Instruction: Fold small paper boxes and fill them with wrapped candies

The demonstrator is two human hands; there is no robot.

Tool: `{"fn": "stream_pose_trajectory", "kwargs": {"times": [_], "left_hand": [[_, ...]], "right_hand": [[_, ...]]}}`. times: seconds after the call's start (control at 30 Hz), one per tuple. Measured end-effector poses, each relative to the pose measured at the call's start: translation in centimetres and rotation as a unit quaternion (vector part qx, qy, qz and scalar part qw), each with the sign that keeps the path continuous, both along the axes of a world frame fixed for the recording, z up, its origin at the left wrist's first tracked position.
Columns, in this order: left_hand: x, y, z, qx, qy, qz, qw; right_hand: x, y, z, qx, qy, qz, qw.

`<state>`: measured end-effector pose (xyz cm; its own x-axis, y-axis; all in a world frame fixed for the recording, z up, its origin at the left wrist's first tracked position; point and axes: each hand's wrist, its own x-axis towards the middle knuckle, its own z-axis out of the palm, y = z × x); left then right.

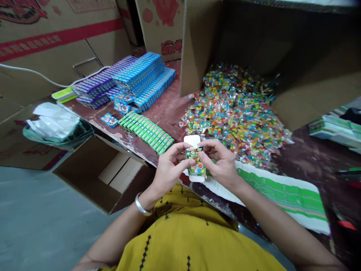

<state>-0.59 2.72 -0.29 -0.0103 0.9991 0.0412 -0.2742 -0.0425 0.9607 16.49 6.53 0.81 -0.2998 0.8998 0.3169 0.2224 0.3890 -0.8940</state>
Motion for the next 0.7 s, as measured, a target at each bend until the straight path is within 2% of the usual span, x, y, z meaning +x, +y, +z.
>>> {"fn": "stream_pose_trajectory", "kwargs": {"times": [0.13, 0.27, 0.37, 0.47, 0.6, 0.7], "left_hand": [[-0.1, 0.0, 0.2, -0.02, -0.001, -0.049, 0.999], [0.1, -0.1, 0.0, -0.006, 0.012, -0.018, 1.0], [0.3, 0.1, 0.0, 0.014, -0.013, 0.019, 1.0], [0.4, 0.1, 0.2, 0.01, -0.028, 0.029, 0.999], [0.6, -0.1, 0.3, -0.002, -0.008, 0.035, 0.999], [0.5, -0.3, 0.2, 0.011, 0.022, 0.051, 0.998]], "right_hand": [[0.4, 0.8, 0.6, 0.038, -0.054, 0.001, 0.998], [0.2, 1.3, 1.1, 0.081, -0.048, 0.0, 0.996], [-0.2, 1.3, 1.2, 0.038, 0.036, 0.007, 0.999], [-0.3, 1.4, 1.3, -0.003, 0.105, 0.015, 0.994], [-0.2, 1.9, 1.9, -0.053, 0.082, 0.075, 0.992], [-0.2, 2.3, 2.4, -0.122, 0.067, 0.079, 0.987]]}}
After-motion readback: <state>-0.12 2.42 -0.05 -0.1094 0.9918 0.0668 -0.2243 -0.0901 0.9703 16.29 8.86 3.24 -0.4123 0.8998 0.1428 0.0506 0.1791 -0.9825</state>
